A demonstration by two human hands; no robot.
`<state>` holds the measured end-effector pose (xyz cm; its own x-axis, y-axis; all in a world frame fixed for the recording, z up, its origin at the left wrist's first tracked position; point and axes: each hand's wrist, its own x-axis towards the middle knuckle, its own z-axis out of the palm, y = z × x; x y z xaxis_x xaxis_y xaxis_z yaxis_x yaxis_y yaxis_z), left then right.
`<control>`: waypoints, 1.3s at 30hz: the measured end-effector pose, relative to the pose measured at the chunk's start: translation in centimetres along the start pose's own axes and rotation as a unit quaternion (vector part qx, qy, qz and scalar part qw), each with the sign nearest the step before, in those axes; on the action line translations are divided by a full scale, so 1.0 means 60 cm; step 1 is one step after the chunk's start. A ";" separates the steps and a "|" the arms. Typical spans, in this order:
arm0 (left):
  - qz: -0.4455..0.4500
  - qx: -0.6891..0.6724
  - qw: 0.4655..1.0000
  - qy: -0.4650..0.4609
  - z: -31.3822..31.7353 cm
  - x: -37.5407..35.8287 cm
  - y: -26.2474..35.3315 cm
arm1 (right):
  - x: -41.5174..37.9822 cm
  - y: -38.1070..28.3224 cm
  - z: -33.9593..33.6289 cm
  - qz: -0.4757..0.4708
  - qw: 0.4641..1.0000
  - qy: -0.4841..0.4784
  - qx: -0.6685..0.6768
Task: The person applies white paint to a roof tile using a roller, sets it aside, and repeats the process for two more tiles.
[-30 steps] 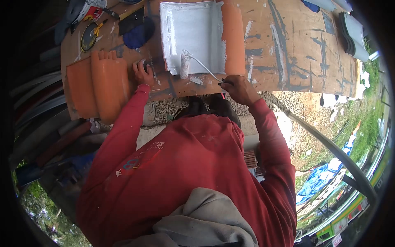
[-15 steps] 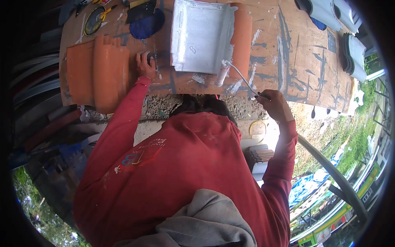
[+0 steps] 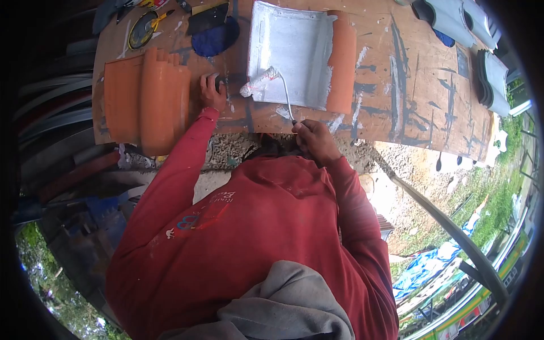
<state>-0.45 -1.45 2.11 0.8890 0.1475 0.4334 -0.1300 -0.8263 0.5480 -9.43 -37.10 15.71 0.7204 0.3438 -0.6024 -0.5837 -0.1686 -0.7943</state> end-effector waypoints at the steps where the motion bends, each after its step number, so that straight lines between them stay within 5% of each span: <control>1: 0.002 0.000 1.000 -0.001 0.002 0.002 -0.002 | 0.009 -0.011 0.015 -0.001 1.000 0.001 0.002; 14: 0.005 0.001 1.000 0.000 0.006 -0.004 -0.006 | 0.010 0.046 -0.026 -0.036 0.991 0.025 -0.127; 22: 0.015 0.004 1.000 0.011 0.004 -0.002 -0.008 | -0.039 0.040 -0.075 0.039 0.985 -0.004 -0.166; 25: 0.013 0.011 1.000 0.010 0.009 -0.001 -0.006 | -0.030 0.015 -0.028 0.012 1.000 -0.016 -0.015; 39: 0.022 -0.008 0.999 0.037 0.026 -0.005 -0.034 | 0.254 -0.188 0.085 -0.055 0.975 0.019 0.216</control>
<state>0.23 -0.67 -0.27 0.8474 0.1509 0.5090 -0.1759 -0.8247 0.5374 6.19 -25.25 15.91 0.7964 0.3025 -0.5238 -0.5991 0.2758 -0.7517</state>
